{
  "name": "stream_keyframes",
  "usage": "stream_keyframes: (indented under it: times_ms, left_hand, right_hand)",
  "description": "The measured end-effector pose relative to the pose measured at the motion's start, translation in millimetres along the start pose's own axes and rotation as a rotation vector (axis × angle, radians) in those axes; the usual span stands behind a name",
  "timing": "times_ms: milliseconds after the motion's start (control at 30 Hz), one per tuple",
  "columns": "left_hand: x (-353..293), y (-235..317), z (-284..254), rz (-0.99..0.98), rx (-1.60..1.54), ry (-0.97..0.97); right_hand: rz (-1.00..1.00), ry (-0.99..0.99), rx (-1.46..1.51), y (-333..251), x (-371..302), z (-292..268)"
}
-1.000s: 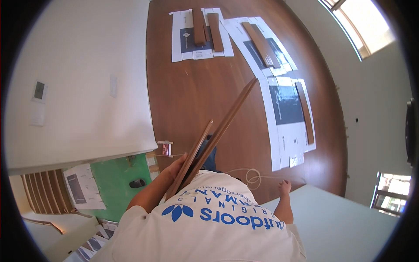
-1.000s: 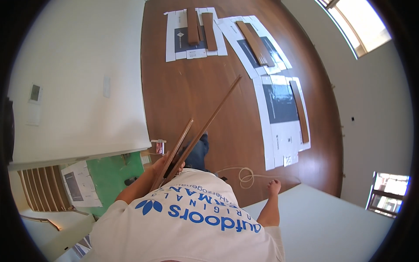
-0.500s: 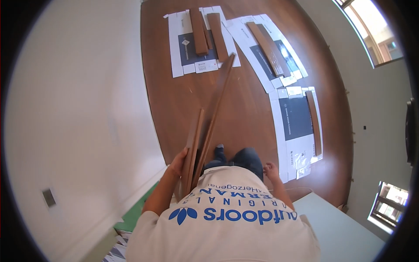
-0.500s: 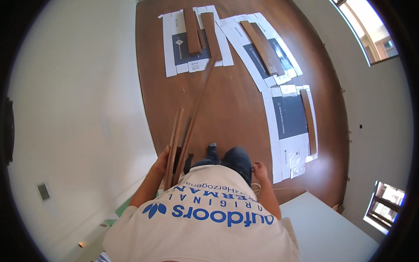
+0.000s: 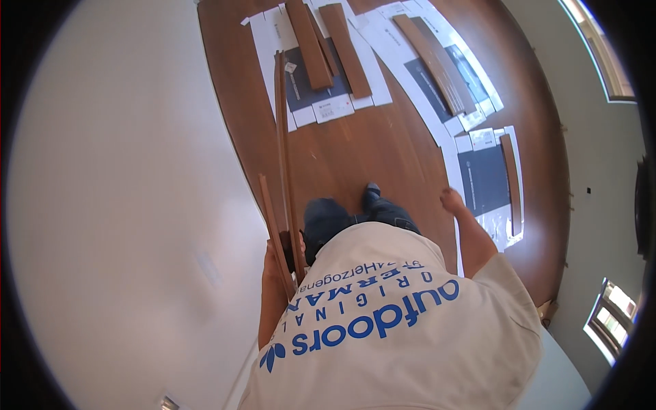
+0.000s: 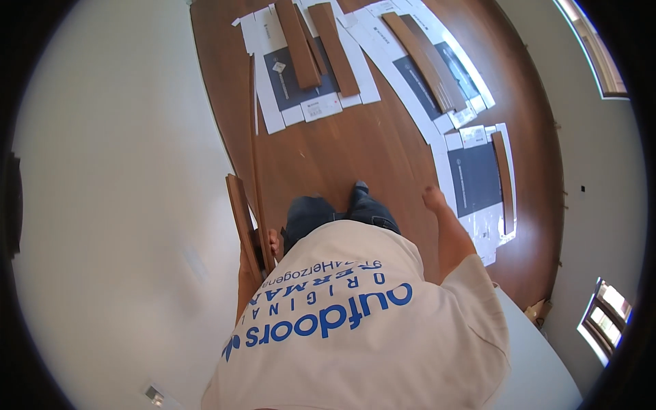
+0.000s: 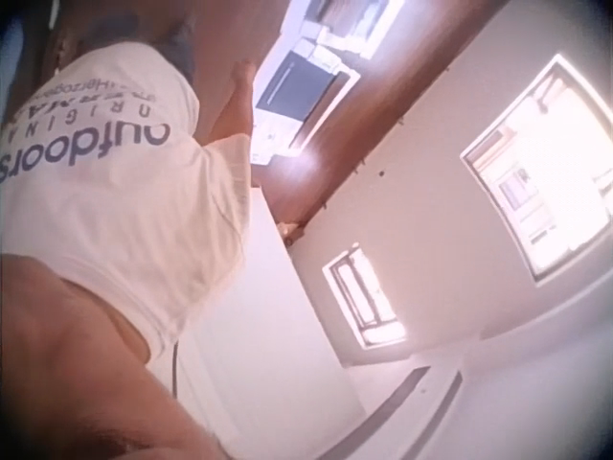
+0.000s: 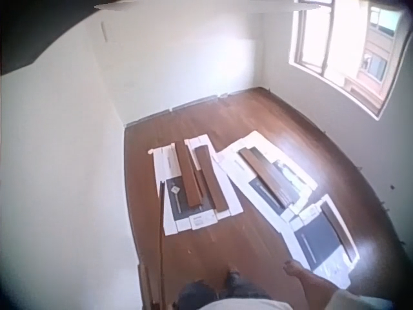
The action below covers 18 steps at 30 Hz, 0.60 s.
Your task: The person cuts a flooring plank using a table saw, carries the planks into a room, and installs them onto the floor by hand, applying sealant with a caulk gun.
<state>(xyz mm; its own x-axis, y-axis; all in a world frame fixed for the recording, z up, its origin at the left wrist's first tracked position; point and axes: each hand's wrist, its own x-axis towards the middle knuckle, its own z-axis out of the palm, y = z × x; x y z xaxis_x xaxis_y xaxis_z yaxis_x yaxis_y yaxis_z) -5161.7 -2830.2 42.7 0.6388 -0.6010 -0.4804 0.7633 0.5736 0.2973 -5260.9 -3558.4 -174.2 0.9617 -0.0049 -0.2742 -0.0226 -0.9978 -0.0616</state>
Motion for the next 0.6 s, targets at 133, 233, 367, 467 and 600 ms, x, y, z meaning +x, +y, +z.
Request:
stream_keyframes:
  times_ms: [133,233,367,467,600]
  left_hand:
    - [-30,125,-24,0.076,0.057,0.224]
    - [29,194,-57,0.046,-0.005,0.103]
    - [105,293,-101,-0.037,-0.135,-0.099]
    - [138,372,-85,-0.037,-0.150,-0.129]
    - [208,464,-62,-0.101,-0.128,-0.228]
  right_hand:
    - [0.443,-0.180,0.983,-286,246,-106]
    - [0.327,0.037,1.095,-328,332,-167]
    - [0.382,0.014,0.765,-384,367,-151]
    - [0.139,-0.257,0.723,-459,360,-170]
    - [0.359,-0.160,0.943,-477,434,-184]
